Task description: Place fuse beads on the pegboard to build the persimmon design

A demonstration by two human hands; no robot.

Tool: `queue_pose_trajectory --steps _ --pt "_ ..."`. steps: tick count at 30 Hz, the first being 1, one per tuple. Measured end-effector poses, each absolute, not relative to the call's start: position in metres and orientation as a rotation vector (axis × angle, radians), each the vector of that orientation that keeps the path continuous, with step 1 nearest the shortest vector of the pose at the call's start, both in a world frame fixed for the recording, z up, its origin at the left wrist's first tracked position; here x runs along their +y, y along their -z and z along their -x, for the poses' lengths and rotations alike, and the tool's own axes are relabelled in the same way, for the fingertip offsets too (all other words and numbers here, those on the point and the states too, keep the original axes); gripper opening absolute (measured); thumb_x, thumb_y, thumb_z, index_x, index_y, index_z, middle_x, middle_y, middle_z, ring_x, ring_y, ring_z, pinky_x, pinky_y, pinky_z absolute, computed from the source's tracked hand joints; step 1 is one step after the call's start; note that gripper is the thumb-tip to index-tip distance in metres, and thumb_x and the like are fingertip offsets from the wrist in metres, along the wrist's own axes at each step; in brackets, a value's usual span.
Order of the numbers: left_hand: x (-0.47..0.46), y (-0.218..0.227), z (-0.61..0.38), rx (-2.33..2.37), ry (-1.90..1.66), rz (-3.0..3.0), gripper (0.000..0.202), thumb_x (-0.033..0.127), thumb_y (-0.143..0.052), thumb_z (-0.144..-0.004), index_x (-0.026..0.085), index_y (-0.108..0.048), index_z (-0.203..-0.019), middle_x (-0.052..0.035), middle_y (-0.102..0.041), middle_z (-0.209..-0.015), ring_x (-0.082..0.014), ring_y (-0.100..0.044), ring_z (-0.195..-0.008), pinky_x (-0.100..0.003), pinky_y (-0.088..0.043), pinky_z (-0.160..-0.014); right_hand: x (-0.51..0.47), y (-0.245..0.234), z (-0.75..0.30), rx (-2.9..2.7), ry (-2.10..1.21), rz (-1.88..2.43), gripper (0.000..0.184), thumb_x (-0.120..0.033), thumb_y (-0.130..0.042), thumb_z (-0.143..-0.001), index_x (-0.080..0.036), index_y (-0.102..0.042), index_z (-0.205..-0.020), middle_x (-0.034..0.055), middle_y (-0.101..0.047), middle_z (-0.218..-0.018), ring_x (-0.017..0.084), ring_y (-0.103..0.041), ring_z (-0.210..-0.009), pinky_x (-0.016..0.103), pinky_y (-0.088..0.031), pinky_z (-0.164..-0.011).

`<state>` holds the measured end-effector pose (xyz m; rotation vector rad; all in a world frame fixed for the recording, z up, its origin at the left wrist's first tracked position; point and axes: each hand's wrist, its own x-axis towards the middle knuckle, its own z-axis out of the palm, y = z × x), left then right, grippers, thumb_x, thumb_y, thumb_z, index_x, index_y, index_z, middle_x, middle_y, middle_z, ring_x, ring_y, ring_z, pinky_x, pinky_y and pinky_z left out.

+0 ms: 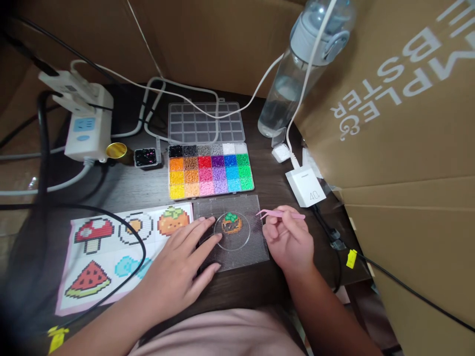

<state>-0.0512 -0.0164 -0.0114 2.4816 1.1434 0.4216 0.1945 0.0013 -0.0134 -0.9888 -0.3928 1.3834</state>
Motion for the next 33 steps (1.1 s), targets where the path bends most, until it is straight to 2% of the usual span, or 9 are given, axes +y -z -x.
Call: queue_pose_trajectory --steps 3,11,18,28,33 --pt "-0.016 0.012 0.051 1.143 -0.423 -2.485 0.04 0.029 -0.054 -0.095 0.015 -0.058 -0.132 -0.0165 -0.042 -0.151 -0.0351 -0.041 -0.136 -0.054 -0.039 -0.109 0.004 0.012 -0.198 -0.272 -1.464 0.94 0.013 -0.025 -0.082 -0.07 -0.024 -0.073 -0.079 -0.0055 -0.058 -0.058 0.004 -0.045 -0.043 0.015 -0.038 -0.039" --pt "-0.018 0.009 0.051 1.13 -0.411 -2.449 0.041 0.03 -0.056 -0.094 0.015 -0.057 -0.132 -0.0165 -0.042 -0.151 -0.0341 -0.039 -0.138 -0.052 -0.036 -0.112 0.003 0.014 -0.205 -0.191 -1.564 0.928 0.017 -0.021 -0.081 -0.067 -0.024 -0.069 -0.079 -0.0057 -0.057 -0.063 0.003 -0.036 -0.043 0.015 -0.035 -0.038" --pt "-0.018 0.01 0.051 1.133 -0.398 -2.429 0.042 0.031 -0.055 -0.095 0.015 -0.057 -0.133 -0.0164 -0.041 -0.151 -0.034 -0.037 -0.139 -0.051 -0.035 -0.113 0.003 0.015 -0.206 -0.244 -1.589 0.94 0.015 -0.023 -0.078 -0.069 -0.025 -0.068 -0.08 -0.0051 -0.055 -0.064 0.005 -0.033 -0.043 0.018 -0.033 -0.036" --pt "-0.019 0.009 0.052 1.132 -0.41 -2.435 0.041 0.03 -0.057 -0.094 0.015 -0.057 -0.133 -0.0162 -0.041 -0.151 -0.0341 -0.038 -0.139 -0.053 -0.036 -0.112 0.004 0.014 -0.204 -0.245 -1.601 0.925 0.015 -0.021 -0.077 -0.071 -0.023 -0.066 -0.081 -0.0056 -0.053 -0.064 0.003 -0.032 -0.043 0.015 -0.036 -0.038" --pt "-0.016 0.012 0.05 1.146 -0.42 -2.471 0.04 0.029 -0.055 -0.095 0.015 -0.057 -0.132 -0.0162 -0.042 -0.151 -0.0345 -0.04 -0.137 -0.054 -0.039 -0.11 0.008 0.012 -0.201 -0.27 -1.585 0.956 0.013 -0.021 -0.075 -0.072 -0.022 -0.064 -0.078 -0.0051 -0.049 -0.063 0.005 -0.03 -0.042 0.017 -0.033 -0.036"
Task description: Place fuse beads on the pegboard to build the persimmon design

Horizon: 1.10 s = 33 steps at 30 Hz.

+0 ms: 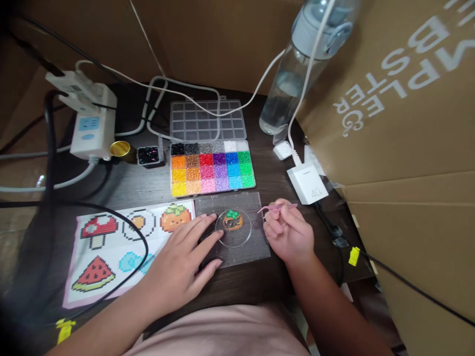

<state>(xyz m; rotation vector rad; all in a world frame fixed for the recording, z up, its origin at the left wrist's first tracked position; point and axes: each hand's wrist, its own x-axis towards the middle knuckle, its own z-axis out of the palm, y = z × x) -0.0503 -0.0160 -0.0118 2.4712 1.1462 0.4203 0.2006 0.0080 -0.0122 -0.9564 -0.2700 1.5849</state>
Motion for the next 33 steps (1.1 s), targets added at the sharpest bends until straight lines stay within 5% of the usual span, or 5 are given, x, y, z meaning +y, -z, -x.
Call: queue_pose_trajectory --steps 33 --pt "-0.0208 0.005 0.051 1.157 -0.395 -2.406 0.042 0.029 -0.059 -0.093 0.017 -0.056 -0.133 -0.0137 -0.041 -0.153 -0.0333 -0.034 -0.142 -0.052 -0.034 -0.115 0.0061 0.0121 -0.2015 -0.419 -1.558 1.028 0.011 -0.027 -0.079 -0.072 -0.026 -0.07 -0.079 -0.0045 -0.049 -0.063 0.004 -0.034 -0.043 0.017 -0.033 -0.037"
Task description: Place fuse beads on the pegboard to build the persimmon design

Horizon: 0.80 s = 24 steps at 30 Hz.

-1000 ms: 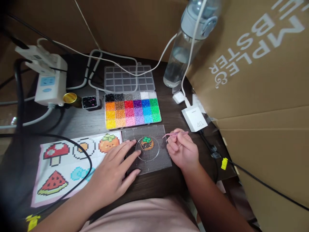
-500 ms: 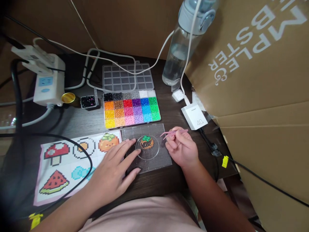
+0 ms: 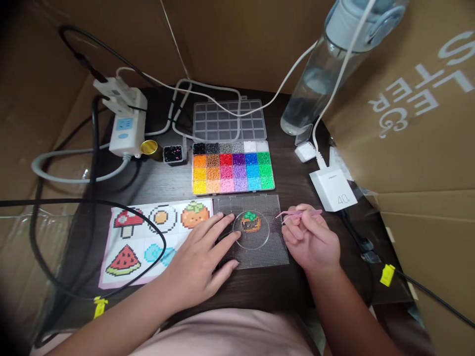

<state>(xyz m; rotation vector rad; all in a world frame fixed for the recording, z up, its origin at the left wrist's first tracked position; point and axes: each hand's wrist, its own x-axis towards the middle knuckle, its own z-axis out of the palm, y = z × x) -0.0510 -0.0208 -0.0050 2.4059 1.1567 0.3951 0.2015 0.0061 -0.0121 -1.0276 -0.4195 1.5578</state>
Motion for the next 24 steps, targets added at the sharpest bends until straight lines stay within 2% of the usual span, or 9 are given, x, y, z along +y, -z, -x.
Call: queue_pose_trajectory --steps 11,14,17,20,24 --pt "-0.021 0.006 0.051 1.158 -0.409 -2.402 0.043 0.029 -0.06 -0.092 0.016 -0.057 -0.132 -0.0138 -0.042 -0.152 -0.0341 -0.036 -0.14 -0.053 -0.035 -0.114 0.005 0.014 -0.2 -0.455 -1.522 1.046 0.014 -0.028 -0.083 -0.069 -0.027 -0.073 -0.079 -0.0036 -0.054 -0.063 0.005 -0.037 -0.043 0.019 -0.033 -0.036" --pt "-0.023 0.006 0.052 1.18 -0.411 -2.404 0.044 0.029 -0.061 -0.091 0.017 -0.057 -0.133 -0.0131 -0.042 -0.152 -0.0345 -0.037 -0.14 -0.053 -0.038 -0.113 0.009 0.013 -0.197 -0.56 -1.447 1.038 0.014 -0.028 -0.084 -0.07 -0.027 -0.075 -0.081 -0.0011 -0.064 -0.073 0.006 -0.047 -0.047 0.022 -0.041 -0.041" --pt "-0.023 0.006 0.053 1.197 -0.406 -2.412 0.045 0.029 -0.06 -0.091 0.019 -0.056 -0.134 -0.0118 -0.043 -0.152 -0.0347 -0.038 -0.139 -0.054 -0.04 -0.111 0.025 0.004 -0.19 -0.776 -1.271 1.061 0.01 -0.028 -0.08 -0.077 -0.025 -0.077 -0.086 0.0034 -0.07 -0.088 0.011 -0.061 -0.057 0.03 -0.053 -0.052" --pt "-0.023 0.006 0.054 1.216 -0.412 -2.426 0.044 0.029 -0.06 -0.091 0.02 -0.056 -0.134 -0.0108 -0.043 -0.152 -0.0343 -0.039 -0.139 -0.055 -0.042 -0.109 0.051 -0.012 -0.176 -1.04 -1.059 1.109 0.01 -0.028 -0.075 -0.084 -0.023 -0.077 -0.091 0.0045 -0.072 -0.083 0.016 -0.068 -0.065 0.034 -0.058 -0.063" --pt "-0.024 0.007 0.055 1.231 -0.447 -2.434 0.043 0.031 -0.062 -0.091 0.022 -0.057 -0.132 -0.0102 -0.044 -0.151 -0.0336 -0.041 -0.138 -0.054 -0.044 -0.108 0.084 -0.026 -0.143 -1.223 -0.831 1.16 0.013 -0.026 -0.076 -0.081 -0.023 -0.076 -0.094 0.0031 -0.076 -0.083 0.017 -0.071 -0.067 0.035 -0.062 -0.067"
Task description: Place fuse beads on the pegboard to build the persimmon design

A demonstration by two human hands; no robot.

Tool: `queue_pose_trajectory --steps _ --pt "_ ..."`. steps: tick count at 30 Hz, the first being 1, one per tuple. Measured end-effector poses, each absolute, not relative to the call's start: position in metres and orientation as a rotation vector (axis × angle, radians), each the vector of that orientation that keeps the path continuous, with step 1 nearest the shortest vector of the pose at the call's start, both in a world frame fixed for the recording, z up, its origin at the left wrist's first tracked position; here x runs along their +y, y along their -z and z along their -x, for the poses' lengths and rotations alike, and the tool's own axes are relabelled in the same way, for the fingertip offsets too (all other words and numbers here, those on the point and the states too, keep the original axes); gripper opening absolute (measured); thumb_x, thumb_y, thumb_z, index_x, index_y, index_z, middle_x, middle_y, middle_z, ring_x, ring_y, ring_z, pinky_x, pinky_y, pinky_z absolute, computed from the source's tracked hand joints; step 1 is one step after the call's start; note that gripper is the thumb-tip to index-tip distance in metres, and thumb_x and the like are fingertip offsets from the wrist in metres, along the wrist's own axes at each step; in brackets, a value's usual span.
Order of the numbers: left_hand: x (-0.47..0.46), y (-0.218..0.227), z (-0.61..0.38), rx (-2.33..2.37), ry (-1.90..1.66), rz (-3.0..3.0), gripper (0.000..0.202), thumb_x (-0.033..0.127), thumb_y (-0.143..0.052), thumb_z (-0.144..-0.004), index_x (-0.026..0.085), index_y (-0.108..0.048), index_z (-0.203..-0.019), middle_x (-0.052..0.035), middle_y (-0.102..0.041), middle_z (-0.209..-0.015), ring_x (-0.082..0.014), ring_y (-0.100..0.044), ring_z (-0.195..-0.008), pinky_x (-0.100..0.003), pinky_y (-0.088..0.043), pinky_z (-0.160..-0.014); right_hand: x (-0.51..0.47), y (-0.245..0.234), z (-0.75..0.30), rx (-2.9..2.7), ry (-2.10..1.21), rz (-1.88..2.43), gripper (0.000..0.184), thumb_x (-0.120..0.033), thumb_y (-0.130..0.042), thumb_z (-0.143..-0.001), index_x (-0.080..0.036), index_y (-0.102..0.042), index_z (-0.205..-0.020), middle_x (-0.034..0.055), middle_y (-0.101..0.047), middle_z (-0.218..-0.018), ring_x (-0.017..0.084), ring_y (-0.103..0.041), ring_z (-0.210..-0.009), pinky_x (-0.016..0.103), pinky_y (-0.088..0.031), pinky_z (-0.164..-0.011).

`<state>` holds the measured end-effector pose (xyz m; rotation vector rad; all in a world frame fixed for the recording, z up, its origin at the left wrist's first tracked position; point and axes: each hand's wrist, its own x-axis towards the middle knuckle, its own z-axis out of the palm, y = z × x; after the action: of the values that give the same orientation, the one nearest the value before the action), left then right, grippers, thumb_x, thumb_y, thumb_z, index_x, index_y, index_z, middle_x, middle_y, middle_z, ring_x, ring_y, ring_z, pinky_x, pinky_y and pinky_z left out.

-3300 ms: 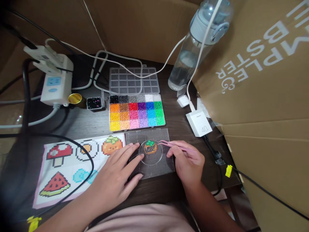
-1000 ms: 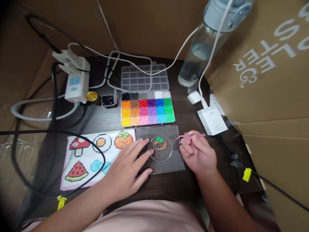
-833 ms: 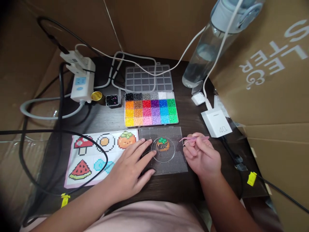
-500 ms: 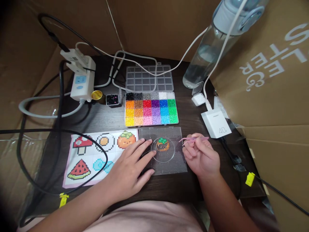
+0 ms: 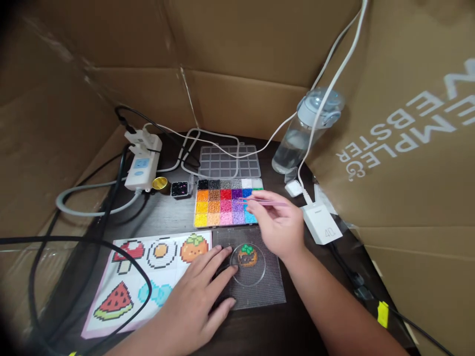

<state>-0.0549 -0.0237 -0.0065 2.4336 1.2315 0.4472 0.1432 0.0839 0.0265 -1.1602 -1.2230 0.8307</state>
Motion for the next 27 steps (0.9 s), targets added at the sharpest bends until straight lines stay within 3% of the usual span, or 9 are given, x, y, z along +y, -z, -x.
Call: queue_pose_trajectory --steps 4,15,21,27 --pt "-0.024 0.007 0.056 1.234 -0.452 -2.432 0.042 0.036 -0.059 -0.093 0.023 -0.057 -0.133 -0.0094 -0.044 -0.152 -0.033 -0.043 -0.138 -0.054 -0.044 -0.109 0.1 -0.021 -0.11 -1.425 -0.724 1.152 0.006 -0.025 -0.074 -0.082 -0.024 -0.078 -0.087 0.0034 -0.078 -0.084 0.02 -0.074 -0.075 0.037 -0.063 -0.074" --pt "-0.023 0.009 0.057 1.216 -0.428 -2.429 0.043 0.037 -0.057 -0.095 0.022 -0.056 -0.135 -0.0099 -0.045 -0.151 -0.0322 -0.041 -0.139 -0.052 -0.045 -0.109 0.096 0.005 -0.094 -1.183 -1.003 1.353 0.012 -0.031 -0.08 -0.074 -0.019 -0.079 -0.078 0.0047 -0.077 -0.073 0.016 -0.07 -0.056 0.028 -0.062 -0.054" --pt "-0.022 0.007 0.056 1.2 -0.418 -2.407 0.042 0.034 -0.056 -0.095 0.021 -0.056 -0.134 -0.01 -0.043 -0.153 -0.0327 -0.039 -0.139 -0.053 -0.042 -0.11 0.102 0.0 -0.103 -1.146 -1.014 1.313 0.014 -0.03 -0.081 -0.074 -0.017 -0.077 -0.077 0.0031 -0.073 -0.064 0.015 -0.069 -0.054 0.027 -0.062 -0.053" --pt "-0.021 0.01 0.054 1.19 -0.443 -2.42 0.04 0.03 -0.056 -0.094 0.019 -0.057 -0.133 -0.0112 -0.043 -0.152 -0.0335 -0.039 -0.139 -0.054 -0.041 -0.11 0.103 -0.001 -0.117 -1.125 -0.95 1.281 0.013 -0.03 -0.078 -0.076 -0.017 -0.077 -0.075 0.0043 -0.075 -0.075 0.013 -0.067 -0.055 0.025 -0.06 -0.052"
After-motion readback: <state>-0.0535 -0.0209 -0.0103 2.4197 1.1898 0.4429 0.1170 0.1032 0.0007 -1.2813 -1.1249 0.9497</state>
